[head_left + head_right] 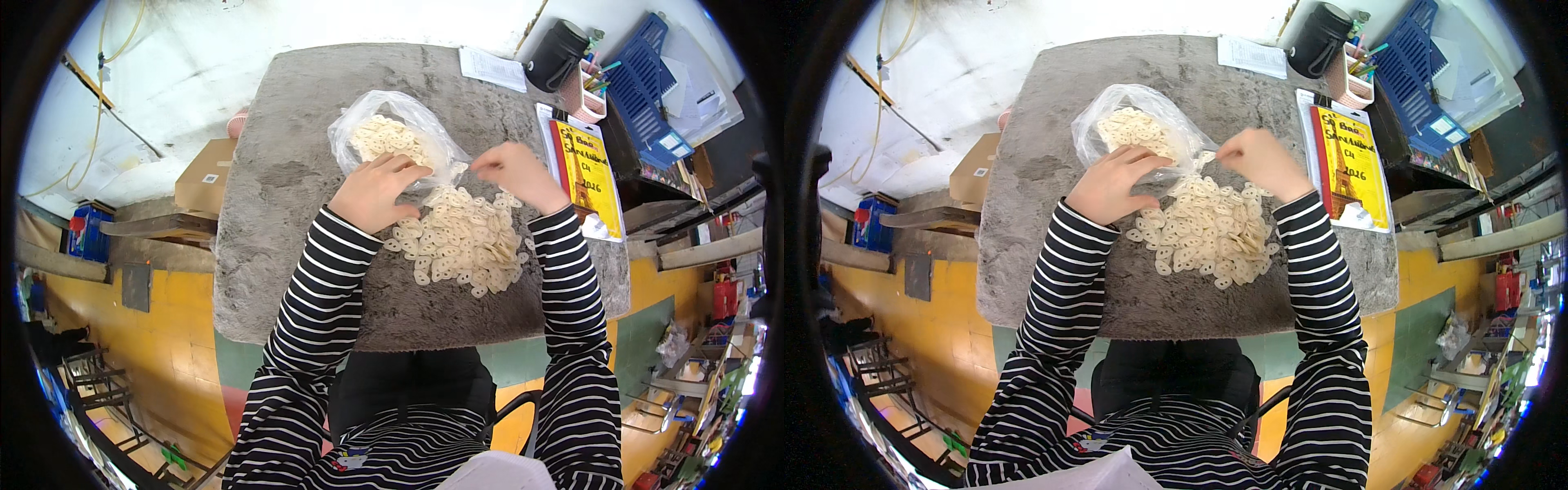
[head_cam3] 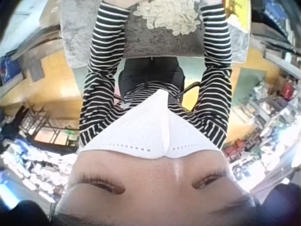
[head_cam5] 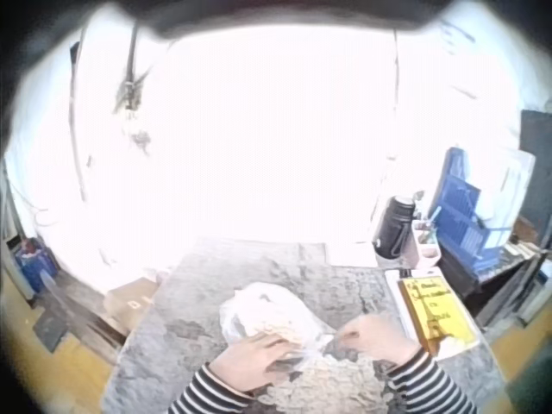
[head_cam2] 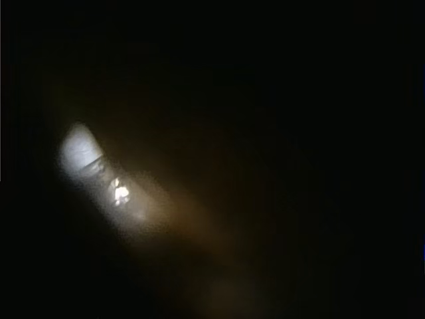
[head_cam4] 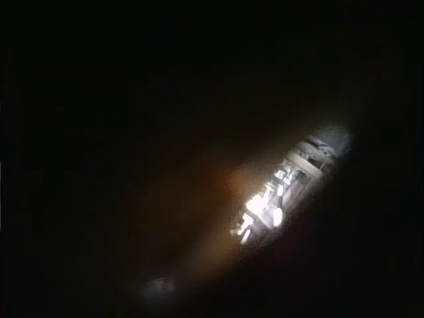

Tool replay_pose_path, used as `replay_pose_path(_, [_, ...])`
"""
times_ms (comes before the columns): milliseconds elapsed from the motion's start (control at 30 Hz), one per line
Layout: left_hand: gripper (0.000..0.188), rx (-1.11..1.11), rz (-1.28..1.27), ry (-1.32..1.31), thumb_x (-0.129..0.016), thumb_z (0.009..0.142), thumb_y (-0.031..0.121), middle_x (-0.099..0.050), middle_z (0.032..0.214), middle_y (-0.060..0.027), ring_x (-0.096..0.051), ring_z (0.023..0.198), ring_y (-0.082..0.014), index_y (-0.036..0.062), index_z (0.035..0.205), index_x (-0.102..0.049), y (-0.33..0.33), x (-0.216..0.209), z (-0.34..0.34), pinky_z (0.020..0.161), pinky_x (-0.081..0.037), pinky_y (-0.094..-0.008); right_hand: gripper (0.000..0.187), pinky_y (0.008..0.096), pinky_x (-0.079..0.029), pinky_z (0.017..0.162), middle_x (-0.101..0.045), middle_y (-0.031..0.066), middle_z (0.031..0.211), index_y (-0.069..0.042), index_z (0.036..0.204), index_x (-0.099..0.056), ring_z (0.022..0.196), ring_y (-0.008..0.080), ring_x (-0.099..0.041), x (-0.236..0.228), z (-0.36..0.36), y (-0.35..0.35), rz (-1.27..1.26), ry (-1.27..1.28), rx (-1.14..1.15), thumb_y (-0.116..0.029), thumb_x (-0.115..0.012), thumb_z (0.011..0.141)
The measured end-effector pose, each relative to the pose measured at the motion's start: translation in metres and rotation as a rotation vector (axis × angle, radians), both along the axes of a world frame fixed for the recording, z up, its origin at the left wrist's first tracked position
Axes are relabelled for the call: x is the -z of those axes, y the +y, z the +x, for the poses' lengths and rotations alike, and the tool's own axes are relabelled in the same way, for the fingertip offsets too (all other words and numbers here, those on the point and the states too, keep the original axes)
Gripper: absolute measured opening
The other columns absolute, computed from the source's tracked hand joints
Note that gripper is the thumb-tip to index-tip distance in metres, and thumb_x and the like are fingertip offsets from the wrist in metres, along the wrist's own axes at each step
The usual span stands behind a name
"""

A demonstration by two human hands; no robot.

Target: The person repeatedly picks up small white circular craft pieces from a plastic bag and places them onto a gray towel on the table. The person handles the pieces one at a time, occasionally adjusting their position on the towel.

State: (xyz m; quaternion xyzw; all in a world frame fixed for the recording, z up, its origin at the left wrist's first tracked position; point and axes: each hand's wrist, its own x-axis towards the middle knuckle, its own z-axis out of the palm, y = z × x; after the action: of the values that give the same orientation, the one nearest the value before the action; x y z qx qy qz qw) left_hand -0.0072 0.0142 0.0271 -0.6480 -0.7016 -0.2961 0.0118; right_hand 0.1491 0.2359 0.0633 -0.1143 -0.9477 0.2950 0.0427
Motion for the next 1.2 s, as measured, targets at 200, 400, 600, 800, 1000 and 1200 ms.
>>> replay_pose_path(200, [0.011,-0.194,0.259,-0.026,-0.07,0.083,0.011,-0.066,0.089,-0.0043,-0.063,0.088,-0.0264,0.0082,0.094,-0.07,0.021,0.016,-0.004,0.08,-0.052,-0.0399,0.036,0.0416,-0.05,0.091,-0.063,0.0174,0.113,-0.001,0.114,-0.067,0.099,0.0365,-0.063,0.055,-0.004,-0.012,0.165,0.224,-0.077,-0.022,-0.073,0.086])
replay_pose_path(400, [0.011,-0.306,0.42,-0.236,-0.07,0.085,0.009,-0.069,0.089,-0.007,-0.062,0.086,-0.0279,0.0067,0.095,-0.072,0.023,0.014,-0.004,0.077,-0.052,-0.038,0.033,0.0398,-0.05,0.087,-0.061,0.0159,0.106,-0.002,0.112,-0.065,0.093,0.0342,-0.061,0.058,-0.013,-0.033,0.198,0.178,-0.043,-0.021,-0.073,0.086])
replay_pose_path(600, [0.01,-0.239,0.424,-0.184,-0.07,0.085,0.008,-0.07,0.088,-0.0077,-0.062,0.086,-0.0288,0.0056,0.094,-0.073,0.023,0.012,0.0,0.077,-0.052,-0.0379,0.027,0.0368,-0.05,0.082,-0.062,0.0149,0.102,-0.002,0.106,-0.064,0.093,0.0309,-0.063,0.043,0.011,-0.042,-0.056,0.003,-0.171,-0.017,-0.073,0.086])
replay_pose_path(800, [0.008,-0.324,0.482,-0.248,-0.071,0.083,0.006,-0.071,0.088,-0.0081,-0.062,0.082,-0.0278,0.0046,0.091,-0.073,0.018,0.007,-0.005,0.075,-0.051,-0.0366,0.035,0.0383,-0.049,0.092,-0.063,0.0171,0.112,0.001,0.115,-0.065,0.105,0.0334,-0.061,0.031,0.04,-0.032,-0.059,0.057,-0.21,-0.02,-0.071,0.088])
replay_pose_path(1000, [0.011,-0.455,0.546,-0.438,-0.073,0.086,0.005,-0.069,0.08,-0.0059,-0.056,0.063,-0.0136,0.0032,0.097,-0.074,0.019,0.008,-0.009,0.061,-0.047,-0.0267,0.042,0.0429,-0.045,0.104,-0.058,0.0225,0.133,0.002,0.128,-0.06,0.121,0.0376,-0.057,0.056,-0.009,-0.032,0.12,0.287,-0.18,-0.025,-0.063,0.096])
replay_pose_path(1200, [0.011,-0.489,0.554,-0.605,-0.074,0.088,0.006,-0.065,0.075,0.0017,-0.05,0.065,-0.005,0.0017,0.098,-0.074,0.019,0.013,-0.015,0.06,-0.043,-0.0217,0.042,0.0422,-0.047,0.104,-0.059,0.021,0.134,0.002,0.129,-0.06,0.12,0.0378,-0.059,0.062,-0.051,-0.029,-0.073,0.142,-0.209,-0.026,-0.06,0.098])
